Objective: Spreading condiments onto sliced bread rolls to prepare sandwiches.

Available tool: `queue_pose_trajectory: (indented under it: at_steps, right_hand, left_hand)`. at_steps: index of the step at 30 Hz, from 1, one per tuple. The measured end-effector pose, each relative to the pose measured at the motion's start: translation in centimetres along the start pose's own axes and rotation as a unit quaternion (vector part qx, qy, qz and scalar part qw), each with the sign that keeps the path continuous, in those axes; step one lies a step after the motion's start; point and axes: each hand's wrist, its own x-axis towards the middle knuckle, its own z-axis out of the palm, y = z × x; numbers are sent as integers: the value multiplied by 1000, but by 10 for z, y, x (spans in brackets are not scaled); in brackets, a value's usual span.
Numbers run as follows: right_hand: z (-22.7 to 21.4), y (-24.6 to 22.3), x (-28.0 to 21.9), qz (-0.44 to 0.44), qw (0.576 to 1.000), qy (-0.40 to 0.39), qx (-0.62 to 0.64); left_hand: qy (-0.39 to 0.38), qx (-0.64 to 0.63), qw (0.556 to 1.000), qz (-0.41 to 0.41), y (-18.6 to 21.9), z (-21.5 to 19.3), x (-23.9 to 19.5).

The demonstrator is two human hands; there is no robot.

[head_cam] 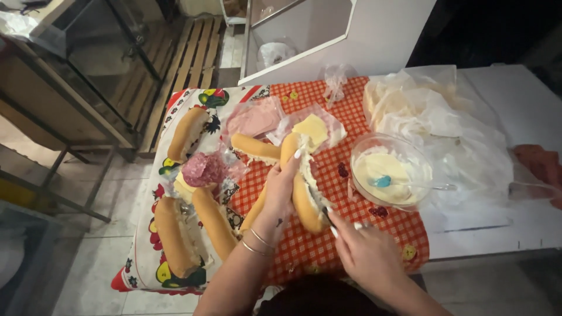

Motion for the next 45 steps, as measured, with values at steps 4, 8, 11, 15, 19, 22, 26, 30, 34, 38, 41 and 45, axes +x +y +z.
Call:
queue_pose_trajectory:
  at_steps: [4,8,11,15,19,22,26,30,34,38,41,45]
  right_hand:
    - [4,-3,5,6,1000,17,-15]
    - [11,2,15,-22,999,19,21]
    - [3,9,-5,-29,999,16,21]
    - [21,10,8,-28,999,23,11]
    - [17,13,2,-54,996,40,51]
    - [10,22,-21,-44,998,25,43]
    - [41,31,-18,-15,999,-2,33]
    - [43,44,-24,25,998,-56,9]
    - [63,66,-45,27,996,25,-86]
    - [103,82,-37,50,996,-9,-68]
    - [105,78,-32,55,996,-7,-71]
    - [90,72,-28,55,995,-1,-81]
  left_hand:
    - [4,8,1000,4,0,3,-1]
    - [17,9,1000,10,5,4,2]
    - [24,21,999,12,14,7,0]
    - [-29,-10,1000,3,3,5,3]
    - [20,28,999,18,15,7,7]
    - [12,0,1000,4,23,16,-5]
    - [-1,18,1000,6,-11,12,10]
    - [33,46,997,-60,-25,29,8]
    - [-16,-25,994,-101,-103,10,46]
    - [-40,32,994,-99,-139,-8,83]
    - [-44,74,993,-85,-134,1,81]
    - [17,57,994,-91,-136,18,75]
